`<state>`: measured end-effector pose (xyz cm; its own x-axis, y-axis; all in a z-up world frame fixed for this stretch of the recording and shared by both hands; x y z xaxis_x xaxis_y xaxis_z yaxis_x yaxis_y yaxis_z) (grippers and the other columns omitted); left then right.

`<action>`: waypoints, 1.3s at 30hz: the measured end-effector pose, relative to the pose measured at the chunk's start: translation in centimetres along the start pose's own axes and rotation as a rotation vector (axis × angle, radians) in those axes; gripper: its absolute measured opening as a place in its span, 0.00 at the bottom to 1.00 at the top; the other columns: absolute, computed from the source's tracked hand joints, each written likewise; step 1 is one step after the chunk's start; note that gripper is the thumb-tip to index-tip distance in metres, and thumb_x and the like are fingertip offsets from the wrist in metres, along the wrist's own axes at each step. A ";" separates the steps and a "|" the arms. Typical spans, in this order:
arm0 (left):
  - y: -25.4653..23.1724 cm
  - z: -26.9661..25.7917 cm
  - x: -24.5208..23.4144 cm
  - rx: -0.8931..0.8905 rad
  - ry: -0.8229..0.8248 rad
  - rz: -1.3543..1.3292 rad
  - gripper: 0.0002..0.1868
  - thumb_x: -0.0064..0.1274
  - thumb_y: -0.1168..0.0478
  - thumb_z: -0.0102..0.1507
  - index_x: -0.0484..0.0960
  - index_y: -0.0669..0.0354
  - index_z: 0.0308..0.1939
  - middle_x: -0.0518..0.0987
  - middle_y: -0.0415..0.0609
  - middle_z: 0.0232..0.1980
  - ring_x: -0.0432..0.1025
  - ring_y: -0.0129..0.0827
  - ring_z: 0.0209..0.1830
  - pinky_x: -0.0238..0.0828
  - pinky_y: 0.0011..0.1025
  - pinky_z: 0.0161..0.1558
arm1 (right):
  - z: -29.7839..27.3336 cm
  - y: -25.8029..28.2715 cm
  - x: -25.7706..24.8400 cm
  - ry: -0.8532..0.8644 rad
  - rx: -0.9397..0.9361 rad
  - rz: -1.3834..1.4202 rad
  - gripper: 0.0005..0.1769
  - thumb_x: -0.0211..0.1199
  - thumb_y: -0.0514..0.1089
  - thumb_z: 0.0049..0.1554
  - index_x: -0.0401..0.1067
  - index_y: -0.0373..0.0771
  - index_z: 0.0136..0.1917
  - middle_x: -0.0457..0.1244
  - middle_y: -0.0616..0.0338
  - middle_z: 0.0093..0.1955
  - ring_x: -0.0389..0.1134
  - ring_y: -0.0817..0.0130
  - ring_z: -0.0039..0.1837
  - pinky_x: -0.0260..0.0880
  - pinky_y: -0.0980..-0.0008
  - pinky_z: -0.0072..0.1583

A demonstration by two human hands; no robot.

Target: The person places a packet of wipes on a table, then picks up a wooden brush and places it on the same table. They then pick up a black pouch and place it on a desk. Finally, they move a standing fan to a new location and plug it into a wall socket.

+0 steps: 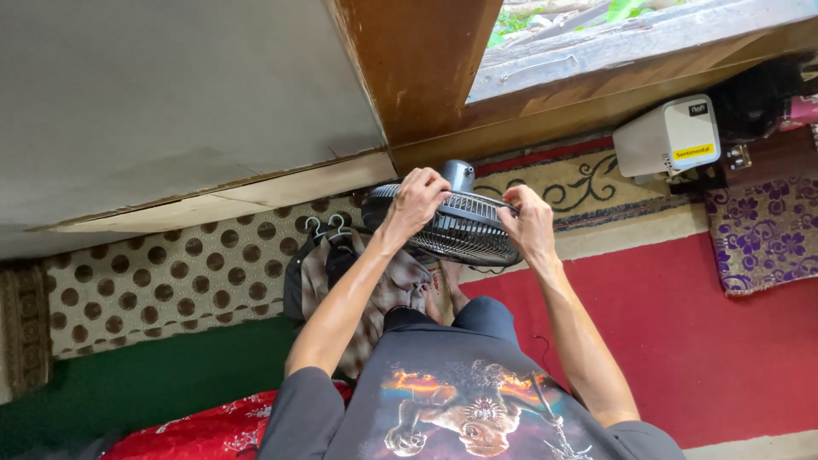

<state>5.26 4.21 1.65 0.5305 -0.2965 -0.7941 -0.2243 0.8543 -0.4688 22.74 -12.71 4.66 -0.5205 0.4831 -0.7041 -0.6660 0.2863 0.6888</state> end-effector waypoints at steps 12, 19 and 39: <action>-0.6 -0.1 -4.9 -0.138 -0.024 -0.109 0.19 0.58 0.39 0.63 0.82 0.48 0.42 0.75 0.44 0.48 0.71 0.39 0.54 0.63 0.41 0.64 | 3.1 4.0 -1.8 0.026 -0.114 -0.062 0.17 0.64 0.48 0.56 0.59 0.42 0.33 0.56 0.43 0.27 0.67 0.37 0.38 0.64 0.52 0.40; -4.5 3.0 -7.2 -0.176 0.067 -0.462 0.10 0.50 0.50 0.70 0.80 0.48 0.39 0.81 0.44 0.33 0.78 0.44 0.42 0.65 0.47 0.66 | 6.3 9.3 -2.3 0.112 -0.307 -0.092 0.09 0.64 0.47 0.50 0.65 0.46 0.39 0.60 0.50 0.28 0.69 0.44 0.38 0.66 0.53 0.41; -1.5 -2.4 -15.4 -0.376 -0.109 -0.340 0.13 0.60 0.50 0.65 0.81 0.51 0.47 0.83 0.52 0.36 0.79 0.49 0.43 0.69 0.49 0.61 | 10.0 8.7 1.2 0.191 -0.487 -0.085 0.10 0.64 0.48 0.54 0.64 0.45 0.42 0.58 0.55 0.35 0.63 0.52 0.47 0.62 0.58 0.51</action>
<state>-4.50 6.45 13.68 0.7021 -0.4674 -0.5372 -0.2923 0.4987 -0.8160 21.67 -1.35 11.51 -0.5116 0.3025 -0.8042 -0.8576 -0.1214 0.4999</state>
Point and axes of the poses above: each hand's wrist, its own z-axis towards the middle knuckle, its own x-axis out of the palm, y = z × x, the point moved 5 cm from there along z, towards the middle knuckle
